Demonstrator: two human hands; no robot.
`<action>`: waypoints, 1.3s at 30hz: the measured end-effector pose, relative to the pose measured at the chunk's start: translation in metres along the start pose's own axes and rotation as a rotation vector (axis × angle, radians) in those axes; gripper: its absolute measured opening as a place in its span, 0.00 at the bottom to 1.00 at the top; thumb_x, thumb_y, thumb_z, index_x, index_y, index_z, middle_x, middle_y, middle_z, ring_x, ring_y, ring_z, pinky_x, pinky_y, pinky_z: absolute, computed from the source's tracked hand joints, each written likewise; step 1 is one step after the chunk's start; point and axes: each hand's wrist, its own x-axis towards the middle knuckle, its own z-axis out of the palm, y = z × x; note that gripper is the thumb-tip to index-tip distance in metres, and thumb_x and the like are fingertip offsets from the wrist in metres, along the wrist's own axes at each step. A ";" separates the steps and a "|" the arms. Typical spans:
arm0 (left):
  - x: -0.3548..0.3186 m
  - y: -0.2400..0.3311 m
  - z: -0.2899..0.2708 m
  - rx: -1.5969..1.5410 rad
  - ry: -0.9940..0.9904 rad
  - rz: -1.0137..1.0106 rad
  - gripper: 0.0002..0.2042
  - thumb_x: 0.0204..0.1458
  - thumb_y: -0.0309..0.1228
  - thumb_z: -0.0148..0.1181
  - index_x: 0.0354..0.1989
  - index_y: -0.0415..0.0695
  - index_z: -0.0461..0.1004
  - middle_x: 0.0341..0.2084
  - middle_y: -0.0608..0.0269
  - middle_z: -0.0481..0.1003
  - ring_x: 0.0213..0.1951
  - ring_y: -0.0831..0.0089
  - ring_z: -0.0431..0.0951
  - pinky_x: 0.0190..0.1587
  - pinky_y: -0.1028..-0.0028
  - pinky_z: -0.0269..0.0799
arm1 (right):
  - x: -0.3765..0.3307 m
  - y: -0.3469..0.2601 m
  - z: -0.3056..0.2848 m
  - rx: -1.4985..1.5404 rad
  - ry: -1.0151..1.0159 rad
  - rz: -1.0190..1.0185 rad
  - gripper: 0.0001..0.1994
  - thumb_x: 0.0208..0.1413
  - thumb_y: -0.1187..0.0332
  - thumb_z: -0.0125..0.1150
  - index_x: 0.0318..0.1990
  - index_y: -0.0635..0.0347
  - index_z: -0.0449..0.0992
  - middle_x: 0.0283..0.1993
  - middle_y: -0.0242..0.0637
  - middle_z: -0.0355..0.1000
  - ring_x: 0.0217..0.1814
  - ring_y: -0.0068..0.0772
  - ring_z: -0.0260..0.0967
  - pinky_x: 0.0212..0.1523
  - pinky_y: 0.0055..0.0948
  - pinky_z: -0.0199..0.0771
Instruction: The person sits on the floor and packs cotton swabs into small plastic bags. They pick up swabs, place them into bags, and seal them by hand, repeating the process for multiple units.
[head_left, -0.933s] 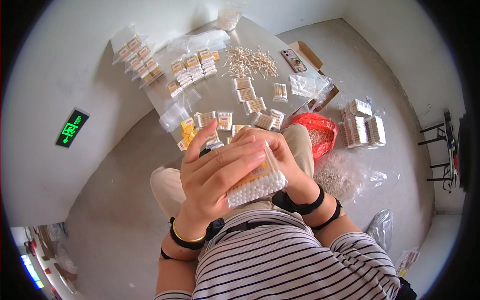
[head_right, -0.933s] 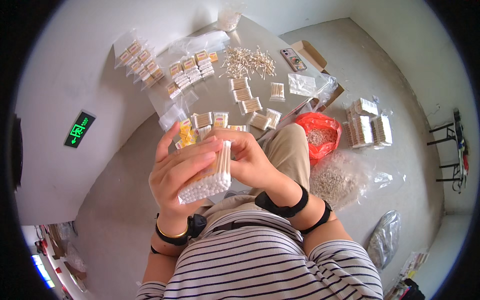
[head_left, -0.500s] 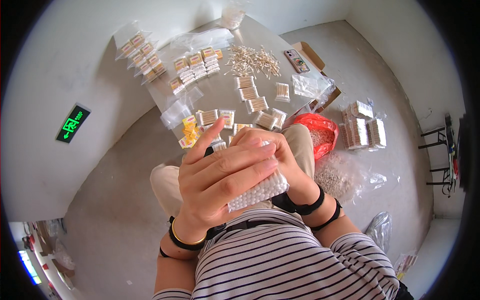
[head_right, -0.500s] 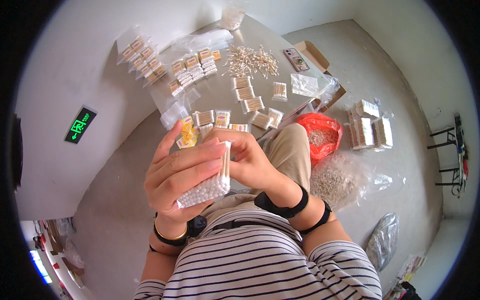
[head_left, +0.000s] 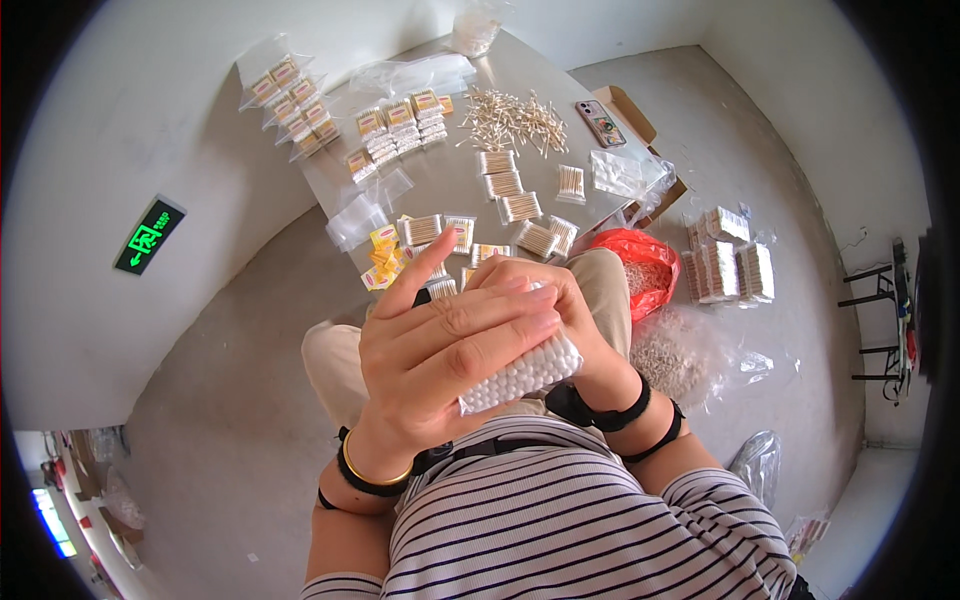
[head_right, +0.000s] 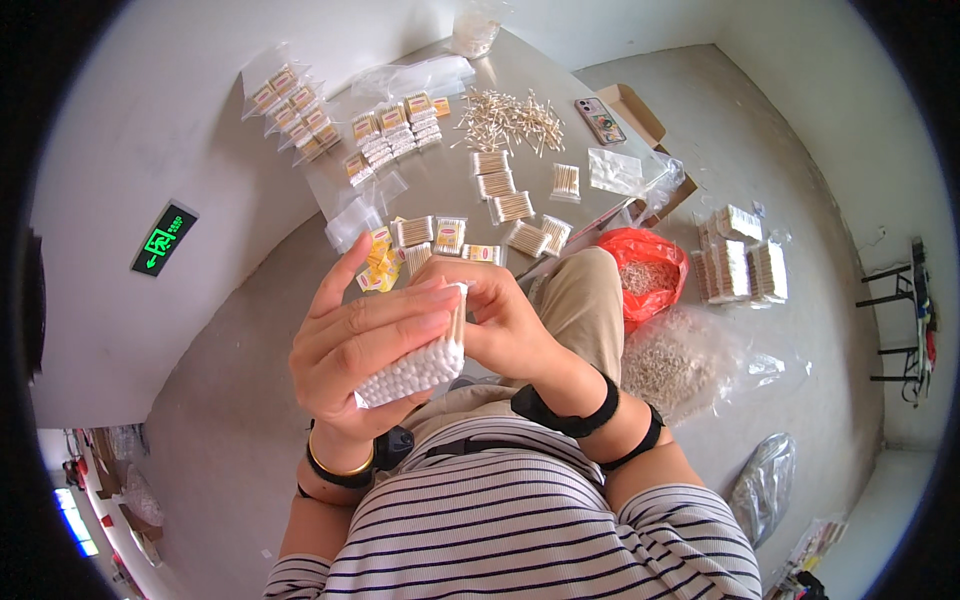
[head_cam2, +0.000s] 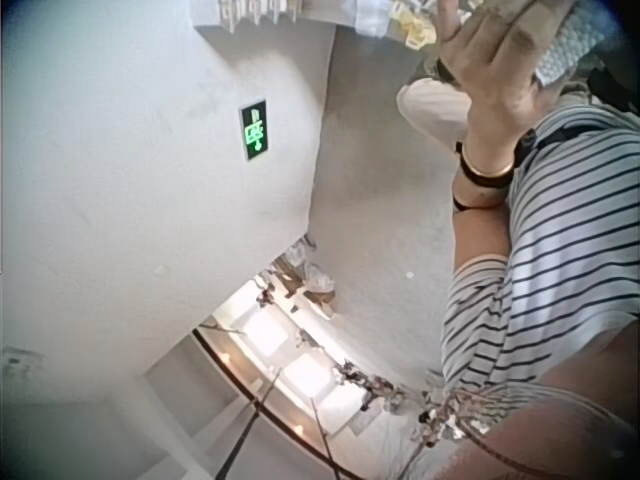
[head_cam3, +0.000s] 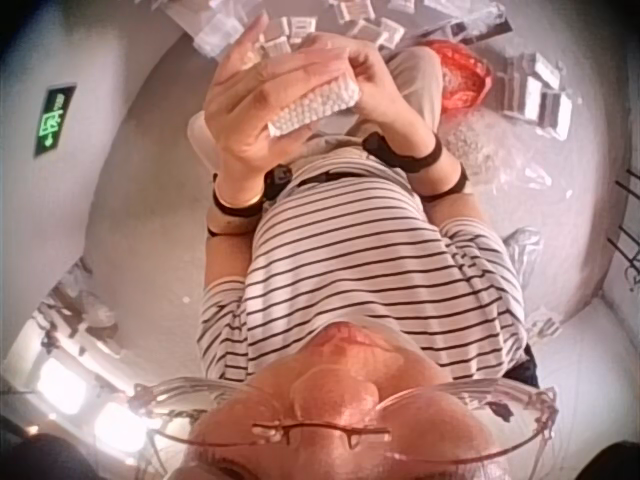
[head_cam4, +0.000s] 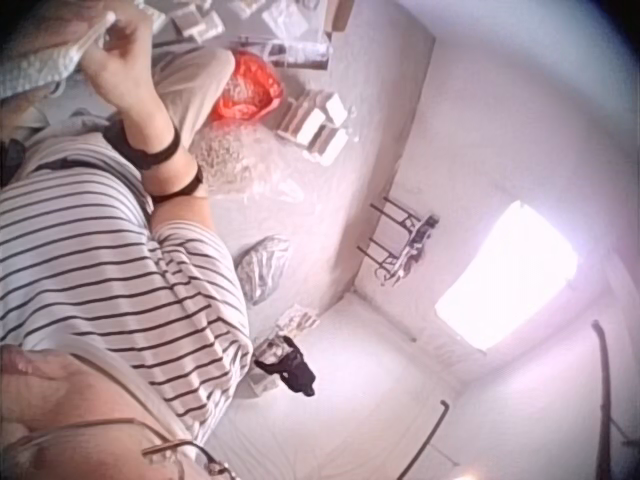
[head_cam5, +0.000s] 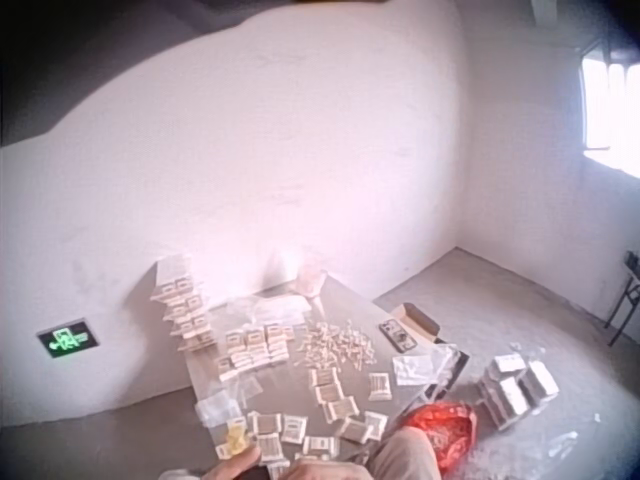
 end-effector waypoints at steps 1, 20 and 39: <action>0.000 0.000 0.000 -0.018 0.009 -0.009 0.15 0.55 0.40 0.69 0.44 0.45 0.82 0.39 0.59 0.86 0.44 0.64 0.87 0.69 0.48 0.63 | 0.000 0.002 -0.001 -0.014 -0.008 -0.024 0.09 0.61 0.68 0.68 0.41 0.65 0.77 0.41 0.30 0.74 0.45 0.20 0.69 0.48 0.25 0.69; -0.014 -0.017 0.004 -0.494 0.136 -0.500 0.27 0.53 0.26 0.74 0.59 0.29 0.70 0.50 0.46 0.80 0.51 0.61 0.83 0.54 0.68 0.80 | -0.014 0.004 0.008 0.077 0.062 0.208 0.17 0.61 0.73 0.66 0.56 0.67 0.77 0.53 0.35 0.78 0.56 0.24 0.72 0.57 0.28 0.72; -0.008 -0.028 -0.001 -1.050 0.196 -0.752 0.25 0.64 0.32 0.60 0.66 0.29 0.66 0.52 0.46 0.79 0.56 0.50 0.81 0.59 0.55 0.78 | -0.012 -0.001 0.016 -0.004 0.090 0.209 0.11 0.62 0.74 0.66 0.51 0.67 0.79 0.44 0.33 0.81 0.48 0.20 0.76 0.51 0.23 0.74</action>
